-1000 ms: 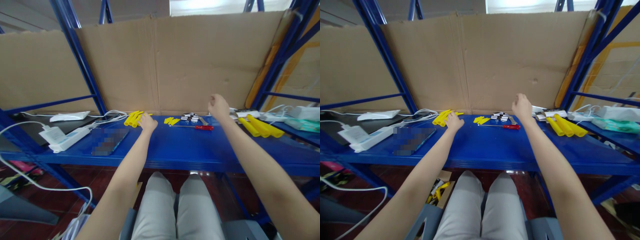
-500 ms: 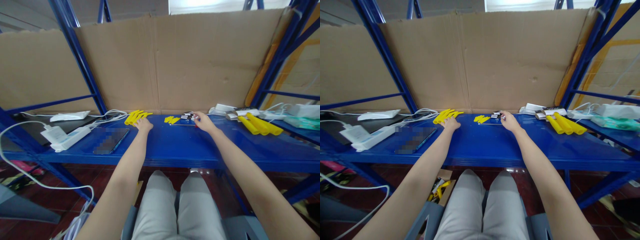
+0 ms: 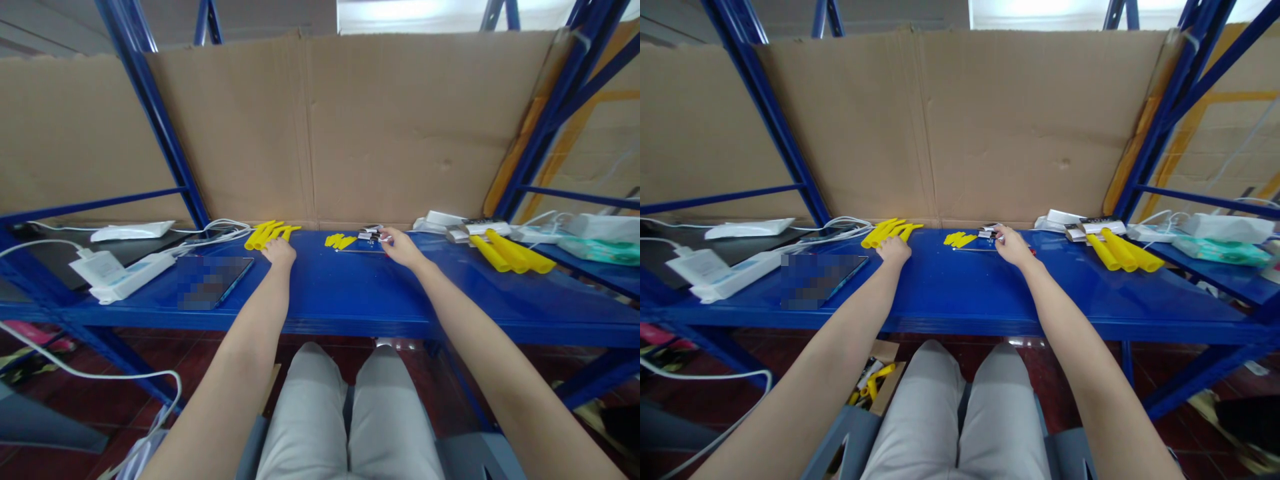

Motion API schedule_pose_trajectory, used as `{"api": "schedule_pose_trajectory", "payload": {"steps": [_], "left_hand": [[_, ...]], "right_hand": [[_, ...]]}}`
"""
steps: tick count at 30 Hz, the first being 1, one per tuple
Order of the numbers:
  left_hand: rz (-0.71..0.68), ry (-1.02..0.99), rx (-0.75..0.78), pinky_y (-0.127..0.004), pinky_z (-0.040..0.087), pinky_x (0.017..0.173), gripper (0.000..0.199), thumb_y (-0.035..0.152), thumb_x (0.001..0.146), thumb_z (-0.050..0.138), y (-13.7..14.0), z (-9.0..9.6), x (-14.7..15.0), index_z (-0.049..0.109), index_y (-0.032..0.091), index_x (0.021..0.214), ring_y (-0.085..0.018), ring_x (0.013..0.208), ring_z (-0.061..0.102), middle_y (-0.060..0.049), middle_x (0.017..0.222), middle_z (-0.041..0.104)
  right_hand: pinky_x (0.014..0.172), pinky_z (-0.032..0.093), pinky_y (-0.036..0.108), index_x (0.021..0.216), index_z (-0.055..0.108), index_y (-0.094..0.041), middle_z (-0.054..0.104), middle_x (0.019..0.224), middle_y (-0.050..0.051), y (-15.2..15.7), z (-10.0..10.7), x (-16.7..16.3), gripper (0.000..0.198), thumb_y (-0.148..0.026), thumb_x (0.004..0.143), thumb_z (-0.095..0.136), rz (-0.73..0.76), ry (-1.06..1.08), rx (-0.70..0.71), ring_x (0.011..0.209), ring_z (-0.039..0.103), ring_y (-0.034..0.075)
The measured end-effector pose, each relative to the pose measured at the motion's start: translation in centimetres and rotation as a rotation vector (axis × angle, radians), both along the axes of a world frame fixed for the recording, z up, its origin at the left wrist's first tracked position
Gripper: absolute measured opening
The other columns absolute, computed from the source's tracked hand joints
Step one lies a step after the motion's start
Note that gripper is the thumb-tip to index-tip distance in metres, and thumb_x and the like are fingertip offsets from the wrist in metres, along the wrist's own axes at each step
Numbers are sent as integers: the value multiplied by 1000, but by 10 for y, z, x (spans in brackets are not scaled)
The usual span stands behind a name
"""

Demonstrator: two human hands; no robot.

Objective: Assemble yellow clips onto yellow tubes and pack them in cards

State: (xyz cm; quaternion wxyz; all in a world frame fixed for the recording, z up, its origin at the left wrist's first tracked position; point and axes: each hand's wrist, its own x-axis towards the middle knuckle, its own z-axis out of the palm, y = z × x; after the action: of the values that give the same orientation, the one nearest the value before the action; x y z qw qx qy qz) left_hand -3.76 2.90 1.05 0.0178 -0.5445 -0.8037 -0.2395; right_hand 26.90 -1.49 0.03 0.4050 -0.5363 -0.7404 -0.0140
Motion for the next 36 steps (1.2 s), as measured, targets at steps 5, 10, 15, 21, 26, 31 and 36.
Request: {"api": "schedule_pose_trajectory", "payload": {"steps": [5,10,15,21,26,31,36], "left_hand": [[-15,-86,72,-42,46,100,42,11,84,48,-3,5,1,59,8,125,-31,121,55,-22,133,56],[-42,-149,128,-35,50,95,38,14,91,41,-8,11,3,59,4,122,-29,117,59,-22,130,57],[-56,-174,135,-37,50,95,35,14,88,47,-11,11,4,61,7,119,-30,117,59,-22,130,57],[-59,-198,117,-38,49,97,34,12,85,53,-12,8,1,62,12,118,-30,119,59,-21,128,60],[-34,-260,63,-41,49,96,30,16,81,61,-10,8,-6,65,8,109,-34,115,60,-21,117,66],[-10,-303,48,-46,50,93,34,24,81,63,-5,6,-12,64,5,108,-37,113,60,-22,114,66],[19,-271,38,-43,48,98,41,35,80,63,-3,4,-9,64,14,115,-34,119,57,-19,122,64]], "right_hand": [[78,53,32,116,63,-17,71,98,8,-3,1,-2,41,-12,76,52,10,-1,-10,75,65,17],[77,53,31,114,64,-16,71,97,8,-5,3,-3,40,-11,76,52,2,-6,-30,74,65,17],[77,53,32,116,63,-14,71,98,10,-4,3,-4,41,-10,76,51,-12,-6,-50,73,65,17],[75,53,31,112,64,-17,71,92,7,-2,0,-3,39,-11,76,52,7,-6,-7,72,65,17],[75,53,31,110,65,-19,71,91,6,0,-2,-2,38,-11,74,52,28,-5,3,71,65,17],[76,54,33,110,65,-18,72,94,8,-1,-2,-4,38,-11,75,52,27,6,-8,73,65,18],[76,54,33,110,65,-18,71,95,8,-2,0,-6,38,-11,75,52,10,-6,-26,75,66,19]]}}
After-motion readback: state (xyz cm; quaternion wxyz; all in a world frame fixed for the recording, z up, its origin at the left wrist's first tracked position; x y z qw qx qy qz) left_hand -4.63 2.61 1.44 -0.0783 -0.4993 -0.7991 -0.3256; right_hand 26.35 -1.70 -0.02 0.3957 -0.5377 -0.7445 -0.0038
